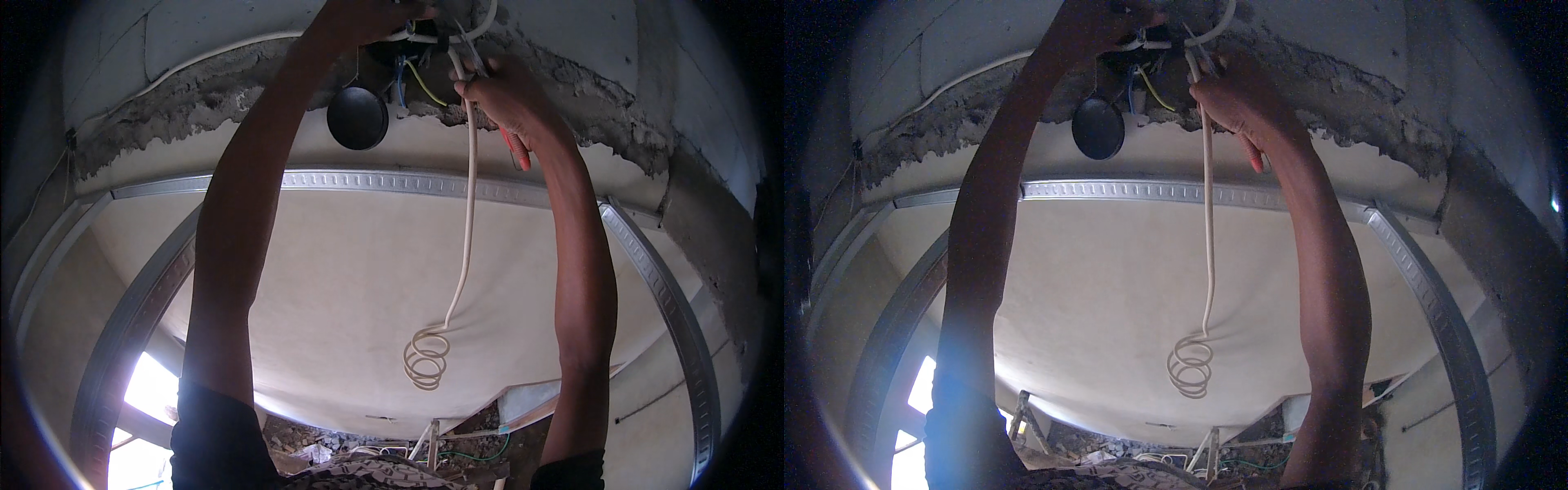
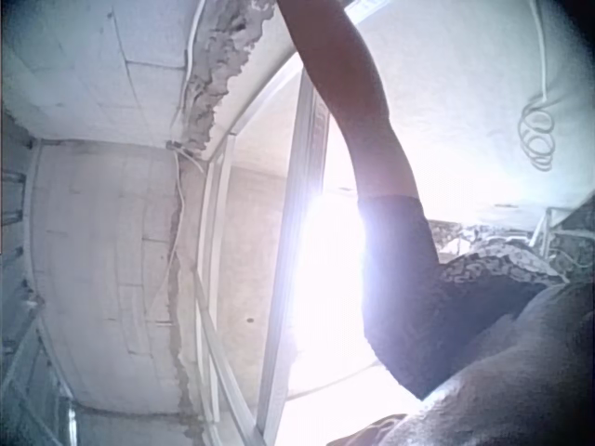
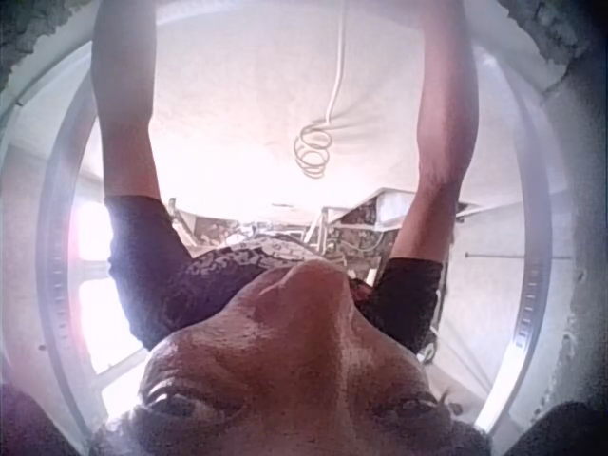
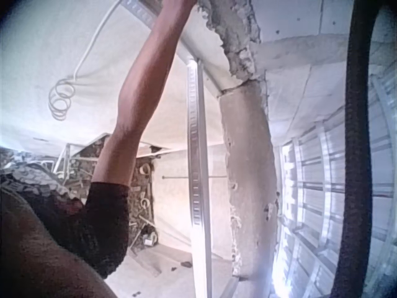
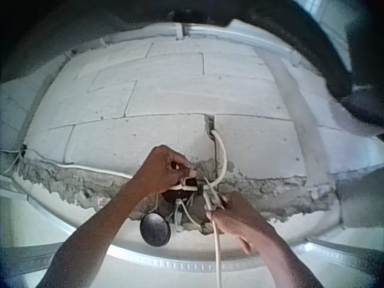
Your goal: The person strips the outer sheath of a white electrical cable and twists the exposed conductors together with other wires in a ceiling junction box. The person uses a red-handled tool to strip the cable and then uses both hands to twist and arrange the wires.
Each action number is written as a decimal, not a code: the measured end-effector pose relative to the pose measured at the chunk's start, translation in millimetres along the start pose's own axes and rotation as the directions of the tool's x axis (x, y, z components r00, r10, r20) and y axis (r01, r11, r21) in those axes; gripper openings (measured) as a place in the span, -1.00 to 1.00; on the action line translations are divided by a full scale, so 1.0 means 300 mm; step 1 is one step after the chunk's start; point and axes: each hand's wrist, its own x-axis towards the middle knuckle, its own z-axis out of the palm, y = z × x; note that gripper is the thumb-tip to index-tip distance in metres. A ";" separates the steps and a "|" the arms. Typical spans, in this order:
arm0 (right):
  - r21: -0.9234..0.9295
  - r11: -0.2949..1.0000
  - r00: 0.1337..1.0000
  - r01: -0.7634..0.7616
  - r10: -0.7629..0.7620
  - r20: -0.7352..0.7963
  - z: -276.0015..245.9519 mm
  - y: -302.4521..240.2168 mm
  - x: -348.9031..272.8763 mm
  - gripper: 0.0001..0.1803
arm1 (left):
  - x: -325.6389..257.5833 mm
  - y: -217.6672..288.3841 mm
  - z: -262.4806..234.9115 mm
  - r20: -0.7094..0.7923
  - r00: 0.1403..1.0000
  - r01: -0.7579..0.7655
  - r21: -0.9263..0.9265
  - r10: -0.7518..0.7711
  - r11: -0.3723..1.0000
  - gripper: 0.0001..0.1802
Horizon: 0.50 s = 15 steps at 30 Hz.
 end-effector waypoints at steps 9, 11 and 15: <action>0.002 1.000 1.000 0.004 -0.004 -0.006 -0.005 0.013 0.002 -0.71 | 0.005 -0.116 0.124 -0.238 0.932 -0.330 -0.256 0.272 0.909 -0.95; 0.046 0.999 1.000 -0.005 0.006 -0.011 0.012 0.004 0.002 -0.69 | 0.008 -0.133 0.124 -0.328 0.840 -0.526 -0.289 0.433 0.800 -0.94; 0.036 0.996 0.997 0.079 -0.079 -0.015 0.098 0.070 0.083 -0.67 | -0.005 -0.070 0.006 -0.221 0.952 -0.188 0.120 0.211 0.975 -0.81</action>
